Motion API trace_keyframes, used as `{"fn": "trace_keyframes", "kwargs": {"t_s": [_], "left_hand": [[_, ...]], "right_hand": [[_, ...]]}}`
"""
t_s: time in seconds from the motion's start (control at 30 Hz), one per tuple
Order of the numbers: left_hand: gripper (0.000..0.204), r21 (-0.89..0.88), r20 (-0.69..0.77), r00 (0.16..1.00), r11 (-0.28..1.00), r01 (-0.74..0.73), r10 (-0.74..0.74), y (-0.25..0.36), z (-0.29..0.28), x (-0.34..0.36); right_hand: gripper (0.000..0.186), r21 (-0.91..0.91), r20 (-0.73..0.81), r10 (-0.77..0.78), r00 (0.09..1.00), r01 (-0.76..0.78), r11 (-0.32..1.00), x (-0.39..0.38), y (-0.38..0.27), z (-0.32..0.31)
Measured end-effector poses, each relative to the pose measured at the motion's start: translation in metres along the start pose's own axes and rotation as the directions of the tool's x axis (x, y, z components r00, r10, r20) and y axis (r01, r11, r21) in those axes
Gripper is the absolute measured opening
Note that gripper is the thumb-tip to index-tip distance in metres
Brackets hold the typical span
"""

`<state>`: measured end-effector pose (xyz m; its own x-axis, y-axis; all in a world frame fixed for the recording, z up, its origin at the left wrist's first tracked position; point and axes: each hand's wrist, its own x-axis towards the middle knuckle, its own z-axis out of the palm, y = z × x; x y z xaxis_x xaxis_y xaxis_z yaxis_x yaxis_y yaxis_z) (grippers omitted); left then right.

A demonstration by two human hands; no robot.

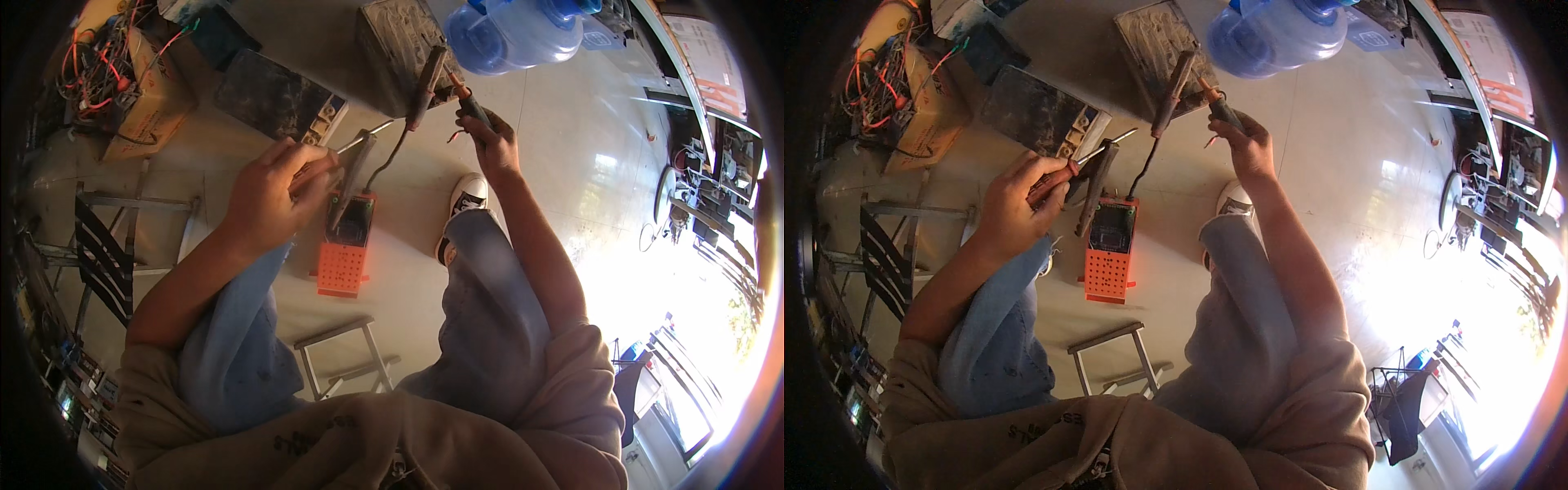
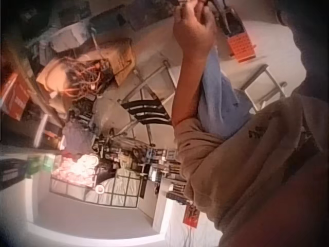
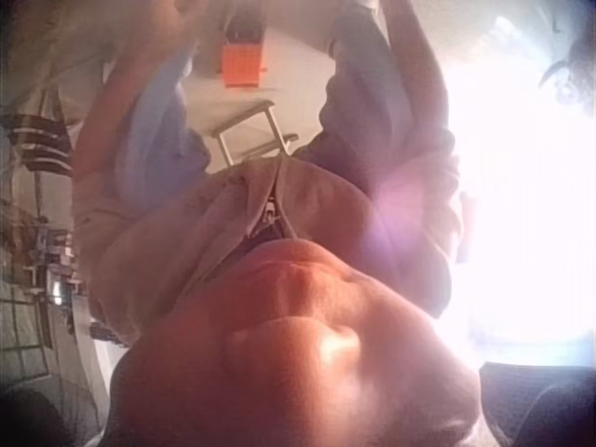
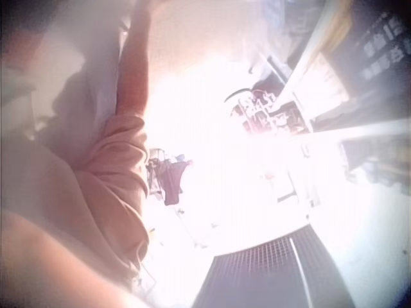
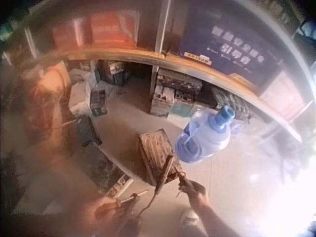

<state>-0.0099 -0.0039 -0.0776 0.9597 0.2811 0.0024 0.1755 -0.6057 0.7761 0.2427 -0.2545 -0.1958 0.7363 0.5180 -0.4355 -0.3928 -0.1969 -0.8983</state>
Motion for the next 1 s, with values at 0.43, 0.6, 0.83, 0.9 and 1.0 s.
{"fn": "trace_keyframes", "kwargs": {"t_s": [0.43,0.6,0.83,0.9,1.0], "left_hand": [[0.016,0.095,-0.041,0.999,0.995,0.02,-0.016,0.002,0.004,0.005],[0.016,0.036,-0.004,1.0,0.999,-0.023,0.024,0.004,0.031,0.016],[0.017,-0.037,0.042,0.997,0.997,0.062,-0.06,-0.01,0.059,0.03],[0.017,-0.067,0.046,0.996,0.994,0.083,-0.08,-0.014,0.062,0.032],[0.018,-0.175,0.026,0.989,0.974,0.146,-0.144,-0.012,0.06,0.037]], "right_hand": [[0.04,-0.071,0.115,0.046,0.992,-0.038,0.997,-0.093,-0.039,0.008],[0.042,-0.477,0.031,0.104,0.994,-0.077,0.876,-0.133,-0.063,-0.022],[0.035,-0.477,-0.098,-0.056,0.994,0.002,0.879,-0.14,-0.079,-0.013],[0.036,-0.541,-0.074,-0.08,0.994,0.028,0.841,-0.138,-0.079,-0.014],[0.036,-0.58,-0.021,-0.133,0.991,0.096,0.809,-0.138,-0.074,-0.017]]}}
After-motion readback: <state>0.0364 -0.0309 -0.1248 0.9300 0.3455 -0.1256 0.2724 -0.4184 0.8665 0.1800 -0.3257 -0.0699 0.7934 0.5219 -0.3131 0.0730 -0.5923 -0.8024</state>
